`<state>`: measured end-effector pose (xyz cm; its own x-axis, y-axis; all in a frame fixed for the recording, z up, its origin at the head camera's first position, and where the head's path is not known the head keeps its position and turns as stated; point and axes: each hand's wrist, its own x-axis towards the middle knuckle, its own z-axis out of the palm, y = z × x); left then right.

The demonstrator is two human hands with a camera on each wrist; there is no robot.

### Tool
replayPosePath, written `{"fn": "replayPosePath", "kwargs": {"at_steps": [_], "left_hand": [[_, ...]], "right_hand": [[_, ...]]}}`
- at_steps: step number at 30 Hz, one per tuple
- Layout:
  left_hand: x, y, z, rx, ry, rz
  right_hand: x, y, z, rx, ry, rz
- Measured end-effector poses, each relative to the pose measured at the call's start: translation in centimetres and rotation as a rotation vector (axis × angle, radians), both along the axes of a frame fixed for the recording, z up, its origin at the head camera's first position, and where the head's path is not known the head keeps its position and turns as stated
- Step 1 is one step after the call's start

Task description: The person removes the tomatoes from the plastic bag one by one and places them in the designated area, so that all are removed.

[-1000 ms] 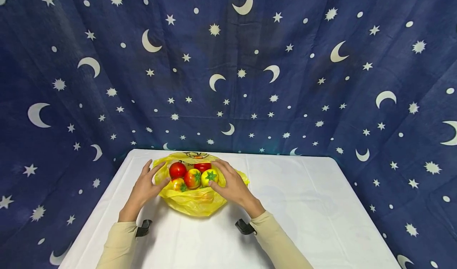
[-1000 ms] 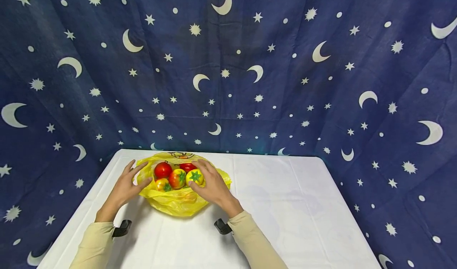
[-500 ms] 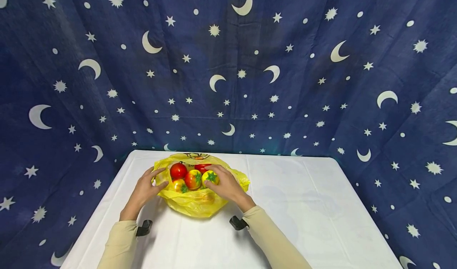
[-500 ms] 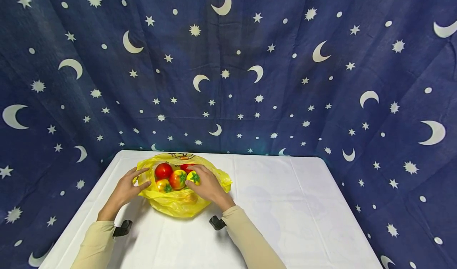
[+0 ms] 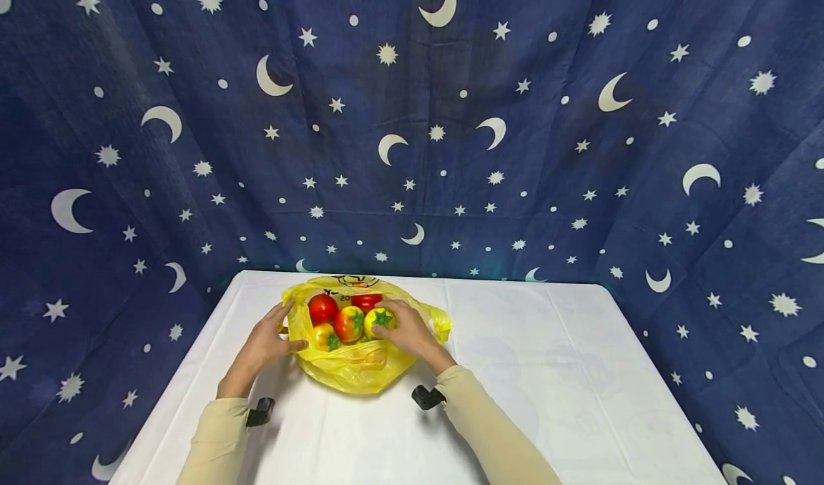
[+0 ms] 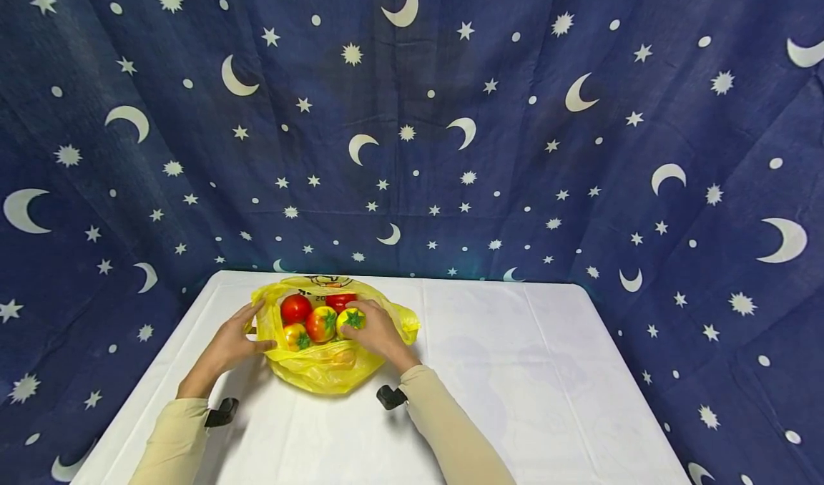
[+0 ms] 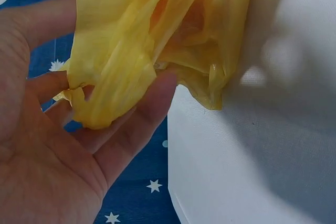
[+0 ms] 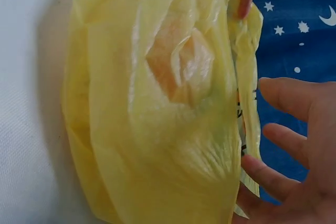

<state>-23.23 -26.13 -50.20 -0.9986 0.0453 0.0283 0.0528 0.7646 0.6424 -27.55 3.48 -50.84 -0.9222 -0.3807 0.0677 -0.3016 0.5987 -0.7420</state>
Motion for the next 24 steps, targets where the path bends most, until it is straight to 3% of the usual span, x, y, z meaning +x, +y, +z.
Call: {"fn": "replayPosePath", "kwargs": {"at_steps": [15, 24], "left_hand": [[0.6, 0.3, -0.2, 0.043, -0.119, -0.054], [1.0, 0.5, -0.6, 0.064, -0.124, -0.050]], "right_hand": [[-0.6, -0.6, -1.1, 0.049, 0.003, -0.059], [-0.9, -0.6, -1.7, 0.056, -0.007, -0.073]]}}
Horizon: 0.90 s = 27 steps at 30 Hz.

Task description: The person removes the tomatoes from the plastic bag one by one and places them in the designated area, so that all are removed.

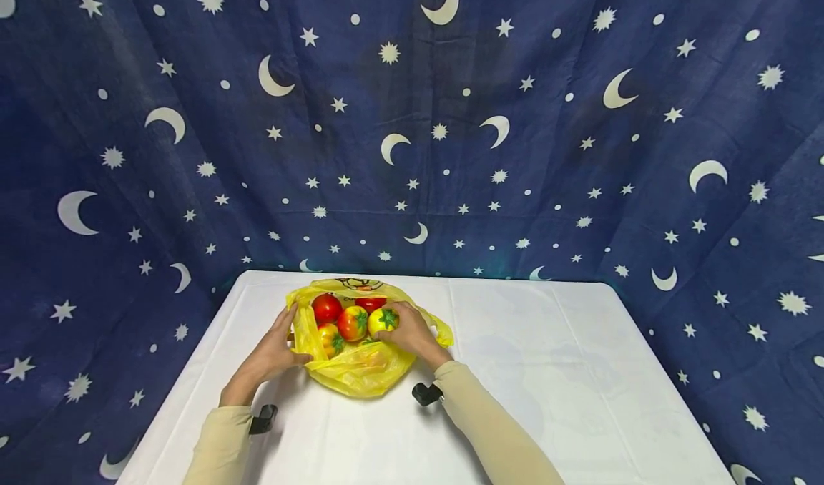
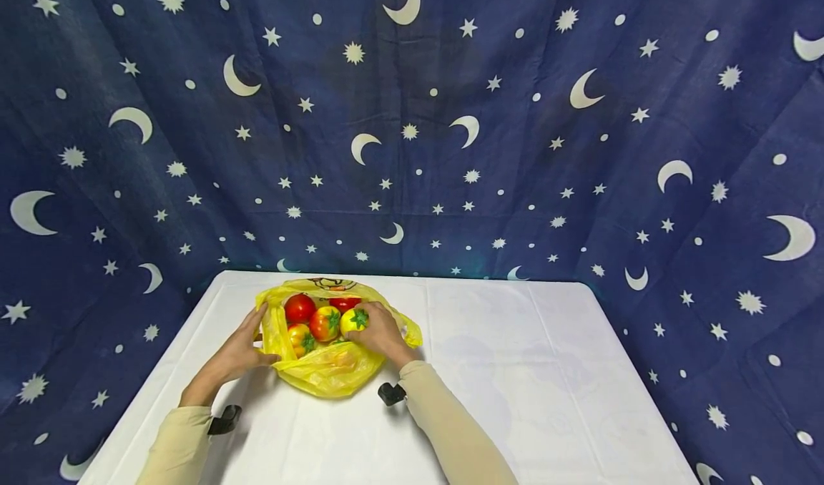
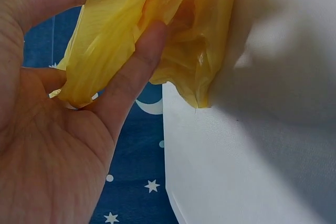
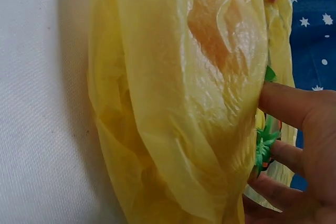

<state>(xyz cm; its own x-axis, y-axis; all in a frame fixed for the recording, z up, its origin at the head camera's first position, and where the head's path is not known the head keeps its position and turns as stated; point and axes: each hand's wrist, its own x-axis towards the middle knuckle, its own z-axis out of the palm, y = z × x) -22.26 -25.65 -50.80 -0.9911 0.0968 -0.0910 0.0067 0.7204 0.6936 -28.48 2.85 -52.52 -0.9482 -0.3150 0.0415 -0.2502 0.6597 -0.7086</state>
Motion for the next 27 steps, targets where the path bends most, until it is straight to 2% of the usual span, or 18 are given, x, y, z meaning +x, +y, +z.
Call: {"fn": "replayPosePath", "kwargs": {"at_steps": [10, 20, 27], "left_hand": [[0.1, 0.2, 0.0, 0.004, 0.008, 0.019], [0.2, 0.1, -0.2, 0.017, 0.025, 0.012], [0.3, 0.1, -0.3, 0.011, 0.045, 0.006]], "right_hand": [[-0.5, -0.2, -0.7, 0.015, -0.003, -0.025], [-0.5, -0.1, -1.1, 0.004, -0.066, -0.065], [-0.3, 0.0, -0.7, -0.024, -0.067, -0.054]]}}
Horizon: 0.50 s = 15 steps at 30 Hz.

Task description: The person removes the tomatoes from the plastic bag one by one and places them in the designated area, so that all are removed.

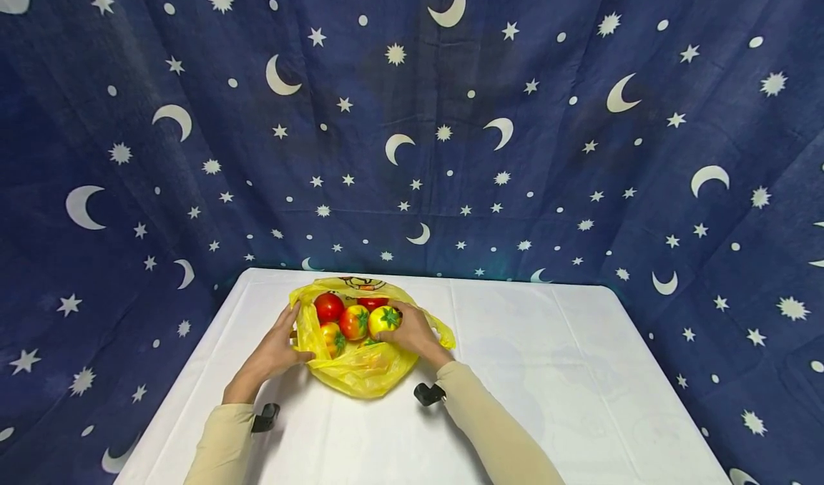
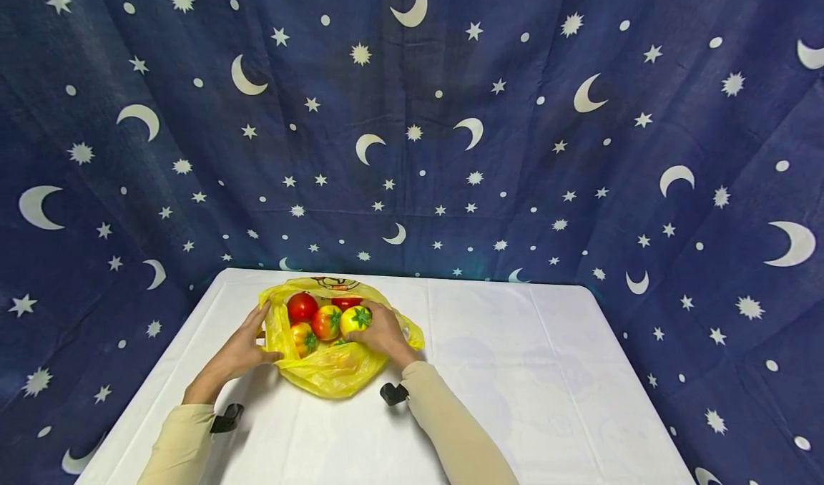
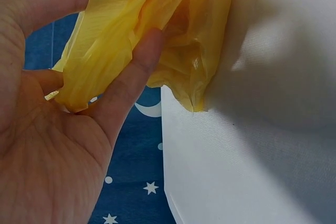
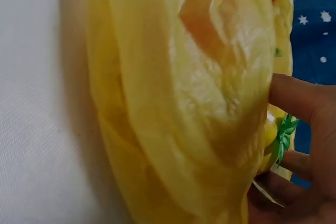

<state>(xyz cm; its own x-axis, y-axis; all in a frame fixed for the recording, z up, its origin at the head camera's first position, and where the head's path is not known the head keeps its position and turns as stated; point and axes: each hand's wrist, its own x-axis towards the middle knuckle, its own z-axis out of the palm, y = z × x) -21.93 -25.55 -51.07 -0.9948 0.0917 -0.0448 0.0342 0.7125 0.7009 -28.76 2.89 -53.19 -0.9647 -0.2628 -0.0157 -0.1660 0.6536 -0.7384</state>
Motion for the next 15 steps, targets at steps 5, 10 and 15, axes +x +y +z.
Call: {"fn": "replayPosePath", "kwargs": {"at_steps": [5, 10, 15], "left_hand": [[0.0, 0.1, 0.0, -0.007, -0.005, 0.008], [0.0, 0.0, -0.1, -0.016, -0.007, 0.015], [0.0, 0.0, -0.2, -0.018, 0.002, 0.017]], "right_hand": [[0.3, 0.3, 0.8, -0.051, 0.017, 0.004], [0.9, 0.5, 1.7, -0.092, 0.033, 0.011], [1.5, 0.7, 2.5, -0.142, 0.046, 0.024]]}}
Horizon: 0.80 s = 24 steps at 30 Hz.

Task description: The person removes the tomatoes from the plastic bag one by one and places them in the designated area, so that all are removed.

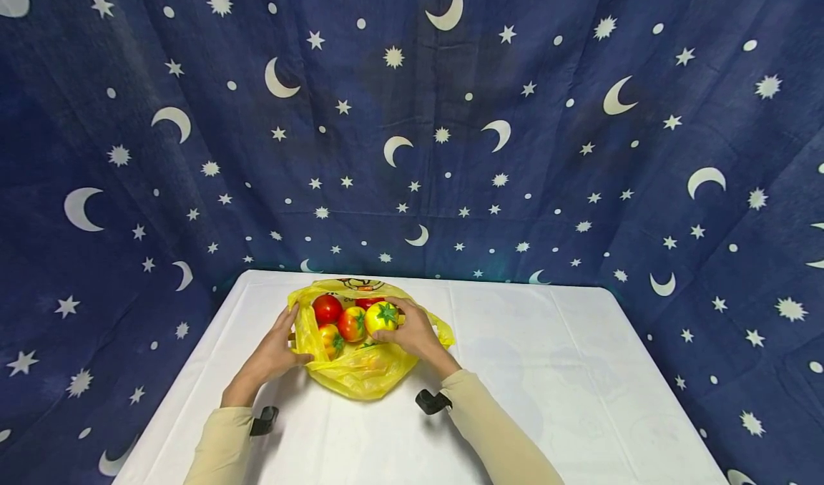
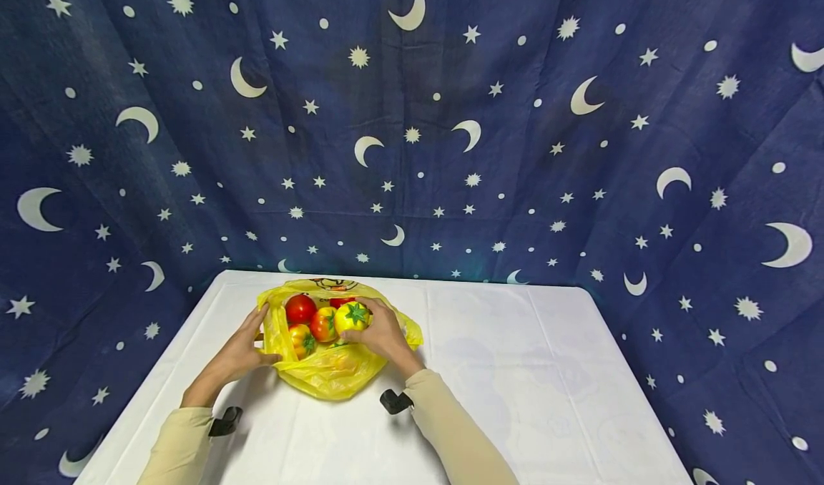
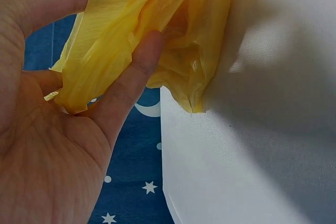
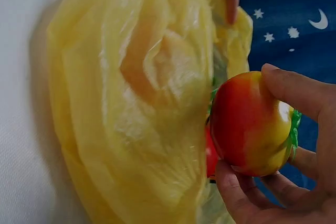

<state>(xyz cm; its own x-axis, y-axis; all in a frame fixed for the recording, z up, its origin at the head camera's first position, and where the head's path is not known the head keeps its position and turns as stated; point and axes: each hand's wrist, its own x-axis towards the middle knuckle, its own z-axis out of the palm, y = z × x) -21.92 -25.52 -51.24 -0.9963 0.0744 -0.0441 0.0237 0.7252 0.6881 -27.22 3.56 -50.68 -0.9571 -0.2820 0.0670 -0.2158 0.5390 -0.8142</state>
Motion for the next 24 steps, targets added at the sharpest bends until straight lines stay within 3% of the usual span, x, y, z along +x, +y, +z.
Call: {"fn": "replayPosePath", "kwargs": {"at_steps": [9, 24], "left_hand": [[0.0, -0.1, -0.4, -0.006, 0.036, -0.018], [-0.1, 0.1, -0.5, 0.004, 0.001, 0.009]], "right_hand": [[1.3, 0.5, 1.9, -0.106, -0.009, -0.002], [2.3, 2.3, 4.6, -0.152, 0.108, 0.019]]}}
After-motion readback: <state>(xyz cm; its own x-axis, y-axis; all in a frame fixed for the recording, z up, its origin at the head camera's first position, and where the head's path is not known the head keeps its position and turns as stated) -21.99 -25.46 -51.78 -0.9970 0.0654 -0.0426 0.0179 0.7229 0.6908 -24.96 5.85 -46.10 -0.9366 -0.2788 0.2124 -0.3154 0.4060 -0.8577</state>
